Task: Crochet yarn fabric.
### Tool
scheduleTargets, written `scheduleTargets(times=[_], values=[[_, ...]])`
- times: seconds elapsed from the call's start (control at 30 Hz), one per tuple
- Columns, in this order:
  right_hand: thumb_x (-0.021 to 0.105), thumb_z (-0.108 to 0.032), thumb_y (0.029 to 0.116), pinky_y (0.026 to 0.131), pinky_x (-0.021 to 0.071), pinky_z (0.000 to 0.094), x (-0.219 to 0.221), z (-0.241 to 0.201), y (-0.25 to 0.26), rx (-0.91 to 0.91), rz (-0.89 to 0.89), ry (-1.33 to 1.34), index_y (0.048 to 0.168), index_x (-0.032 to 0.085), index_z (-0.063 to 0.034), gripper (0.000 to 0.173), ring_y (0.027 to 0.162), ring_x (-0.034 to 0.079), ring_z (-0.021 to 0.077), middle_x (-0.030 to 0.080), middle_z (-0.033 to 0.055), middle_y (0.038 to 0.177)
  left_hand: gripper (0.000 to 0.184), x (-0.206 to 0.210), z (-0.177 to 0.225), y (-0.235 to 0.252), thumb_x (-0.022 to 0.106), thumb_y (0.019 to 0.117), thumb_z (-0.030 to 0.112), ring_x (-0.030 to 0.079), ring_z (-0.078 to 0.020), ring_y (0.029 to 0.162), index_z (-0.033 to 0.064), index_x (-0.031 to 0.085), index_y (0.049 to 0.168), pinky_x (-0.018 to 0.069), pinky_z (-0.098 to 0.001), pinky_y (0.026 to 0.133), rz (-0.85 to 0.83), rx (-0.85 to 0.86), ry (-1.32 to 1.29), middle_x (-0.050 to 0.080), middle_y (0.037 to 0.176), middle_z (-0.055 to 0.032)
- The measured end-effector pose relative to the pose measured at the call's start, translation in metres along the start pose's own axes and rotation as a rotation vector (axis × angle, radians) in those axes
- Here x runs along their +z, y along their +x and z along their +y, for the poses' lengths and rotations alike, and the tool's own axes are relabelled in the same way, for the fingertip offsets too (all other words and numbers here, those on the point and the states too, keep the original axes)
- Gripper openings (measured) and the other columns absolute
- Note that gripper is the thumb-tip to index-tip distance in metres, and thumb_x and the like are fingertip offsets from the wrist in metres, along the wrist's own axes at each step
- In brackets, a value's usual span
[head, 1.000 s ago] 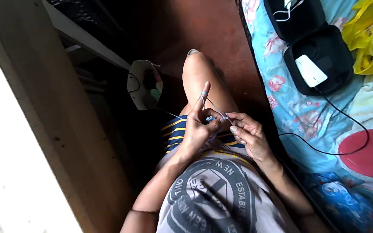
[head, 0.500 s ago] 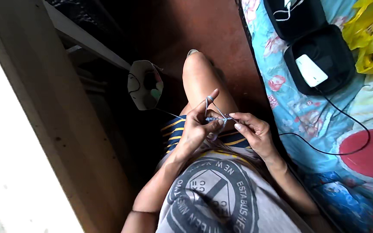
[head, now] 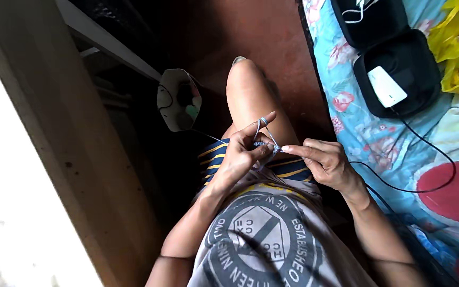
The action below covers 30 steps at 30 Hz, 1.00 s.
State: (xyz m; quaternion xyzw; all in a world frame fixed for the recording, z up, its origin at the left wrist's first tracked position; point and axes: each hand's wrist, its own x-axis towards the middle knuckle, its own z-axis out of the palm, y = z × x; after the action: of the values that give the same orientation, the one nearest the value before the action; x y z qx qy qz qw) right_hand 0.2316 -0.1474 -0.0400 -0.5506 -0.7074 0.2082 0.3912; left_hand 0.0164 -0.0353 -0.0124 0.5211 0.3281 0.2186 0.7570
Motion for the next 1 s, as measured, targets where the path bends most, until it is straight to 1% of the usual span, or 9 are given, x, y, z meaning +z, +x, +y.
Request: scheduleTargets(times=[0.17,0.4,0.53,0.63,0.8,0.87,0.9,0.93,1.0], values=[[0.050,-0.003,0.0940,0.049,0.0359,0.0273,-0.007,-0.006,0.002,-0.027,-0.023,-0.128,0.121,0.079,-0.0184,0.042,0.055,0.047,0.0132,0.049,0.0025,0.065,0.059,0.000,0.001,0.001,0.058,0.0937,-0.008,0.057,-0.0047,0.054,0.0068,0.050,0.150,0.0459,-0.0160,0.047,-0.009,-0.003,0.003,0.069,0.077,-0.0047],[0.051,-0.003,0.0948,0.048,0.0362,0.0300,-0.005,-0.010,-0.001,-0.046,-0.008,-0.222,0.122,0.078,-0.0201,0.042,0.055,0.049,0.0168,0.050,0.0043,0.066,0.060,-0.001,-0.001,0.001,0.058,0.0936,-0.008,0.058,-0.0053,0.055,0.0064,0.049,0.151,0.0470,-0.0164,0.049,-0.016,-0.002,0.007,0.070,0.078,-0.0061],[0.052,-0.003,0.0953,0.048,0.0360,0.0289,-0.002,-0.011,-0.003,-0.025,0.018,-0.207,0.122,0.078,-0.0192,0.041,0.055,0.048,0.0158,0.050,0.0043,0.066,0.061,0.002,-0.002,0.001,0.060,0.0926,-0.008,0.056,-0.0049,0.052,0.0074,0.050,0.151,0.0443,-0.0161,0.045,-0.004,-0.004,0.008,0.070,0.076,-0.0061],[0.052,-0.004,0.0960,0.048,0.0369,0.0291,0.002,-0.012,-0.004,-0.010,0.037,-0.197,0.121,0.078,-0.0187,0.039,0.056,0.048,0.0158,0.050,0.0044,0.066,0.061,0.003,-0.004,0.002,0.061,0.0923,-0.007,0.058,-0.0052,0.054,0.0081,0.050,0.151,0.0465,-0.0167,0.047,0.007,-0.016,0.002,0.071,0.077,-0.0054],[0.053,-0.005,0.0972,0.049,0.0377,0.0269,0.008,-0.011,-0.007,0.069,0.076,-0.114,0.121,0.078,-0.0166,0.036,0.055,0.048,0.0128,0.051,0.0044,0.068,0.066,0.004,-0.006,0.003,0.060,0.0927,-0.007,0.058,-0.0062,0.053,0.0083,0.044,0.154,0.0470,-0.0176,0.047,0.000,0.020,-0.024,0.069,0.075,-0.0059],[0.053,-0.008,0.0995,0.050,0.0395,0.0250,0.011,-0.012,-0.009,0.148,0.100,-0.031,0.122,0.078,-0.0155,0.034,0.056,0.049,0.0099,0.054,0.0039,0.069,0.073,0.007,-0.007,0.002,0.061,0.0924,-0.005,0.059,-0.0059,0.056,0.0102,0.035,0.159,0.0495,-0.0180,0.050,0.006,0.119,0.114,0.070,0.080,-0.0040],[0.053,-0.009,0.1004,0.052,0.0418,0.0240,0.012,-0.014,-0.010,0.195,0.108,0.004,0.121,0.078,-0.0152,0.033,0.058,0.050,0.0085,0.057,0.0036,0.071,0.074,0.009,-0.012,0.002,0.062,0.0911,-0.004,0.059,-0.0061,0.058,0.0060,0.034,0.159,0.0511,-0.0196,0.052,0.022,0.221,0.231,0.070,0.081,-0.0035],[0.054,-0.010,0.1008,0.056,0.0456,0.0231,0.014,-0.018,-0.010,0.247,0.112,0.035,0.120,0.078,-0.0147,0.031,0.062,0.054,0.0074,0.062,0.0038,0.075,0.070,0.011,-0.019,0.002,0.062,0.0898,-0.004,0.060,-0.0068,0.060,-0.0006,0.037,0.155,0.0530,-0.0218,0.055,0.044,0.352,0.357,0.069,0.081,-0.0045],[0.054,-0.009,0.0997,0.072,0.0554,0.0225,0.016,-0.027,-0.009,0.356,0.110,0.116,0.120,0.077,-0.0134,0.031,0.080,0.067,0.0051,0.074,0.0045,0.094,0.058,0.016,-0.031,0.004,0.064,0.0880,-0.005,0.061,-0.0118,0.063,-0.0089,0.049,0.144,0.0550,-0.0277,0.061,0.108,0.602,0.565,0.068,0.080,-0.0101]])
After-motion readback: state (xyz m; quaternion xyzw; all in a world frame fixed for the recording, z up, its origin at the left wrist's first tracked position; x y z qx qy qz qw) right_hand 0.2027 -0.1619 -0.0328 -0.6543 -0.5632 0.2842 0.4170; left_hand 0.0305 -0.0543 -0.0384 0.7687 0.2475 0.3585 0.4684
